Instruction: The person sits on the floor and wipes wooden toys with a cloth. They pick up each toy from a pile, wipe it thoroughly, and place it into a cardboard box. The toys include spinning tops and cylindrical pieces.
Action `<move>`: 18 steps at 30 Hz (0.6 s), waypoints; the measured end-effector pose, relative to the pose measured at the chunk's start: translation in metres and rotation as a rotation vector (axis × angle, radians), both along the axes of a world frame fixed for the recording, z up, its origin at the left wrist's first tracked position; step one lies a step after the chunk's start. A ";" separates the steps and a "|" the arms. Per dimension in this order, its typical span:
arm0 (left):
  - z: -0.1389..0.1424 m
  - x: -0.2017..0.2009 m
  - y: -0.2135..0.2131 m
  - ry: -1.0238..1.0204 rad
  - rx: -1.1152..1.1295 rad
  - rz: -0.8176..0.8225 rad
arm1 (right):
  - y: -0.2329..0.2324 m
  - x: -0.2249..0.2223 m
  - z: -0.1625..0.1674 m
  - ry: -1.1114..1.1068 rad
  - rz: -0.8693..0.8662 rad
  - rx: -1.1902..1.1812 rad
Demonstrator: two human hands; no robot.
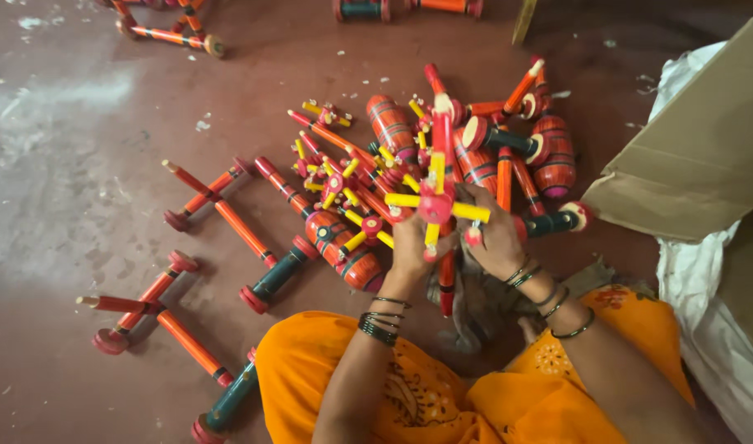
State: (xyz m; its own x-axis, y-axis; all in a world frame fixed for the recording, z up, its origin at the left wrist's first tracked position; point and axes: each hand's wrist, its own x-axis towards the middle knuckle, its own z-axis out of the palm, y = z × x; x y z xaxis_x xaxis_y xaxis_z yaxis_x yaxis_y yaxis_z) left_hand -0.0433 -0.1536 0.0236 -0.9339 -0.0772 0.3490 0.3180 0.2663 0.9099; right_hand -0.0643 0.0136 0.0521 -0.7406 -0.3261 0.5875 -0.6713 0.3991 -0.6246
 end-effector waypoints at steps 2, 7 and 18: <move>0.002 -0.005 -0.001 0.052 0.088 0.075 | 0.009 -0.011 -0.001 -0.163 -0.125 0.123; -0.019 -0.025 0.000 0.129 0.120 0.261 | 0.008 -0.010 0.002 -0.471 -0.049 -0.205; -0.001 -0.011 0.006 0.128 1.130 0.240 | -0.008 0.056 0.009 -0.072 0.068 0.428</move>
State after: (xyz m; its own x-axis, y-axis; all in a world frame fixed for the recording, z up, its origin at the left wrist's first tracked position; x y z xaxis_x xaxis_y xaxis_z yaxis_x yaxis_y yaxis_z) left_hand -0.0545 -0.1476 0.0227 -0.8156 -0.5755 0.0593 0.4767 -0.6104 0.6326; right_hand -0.0082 0.0059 0.0610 -0.7432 -0.5779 0.3371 -0.6657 0.5885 -0.4588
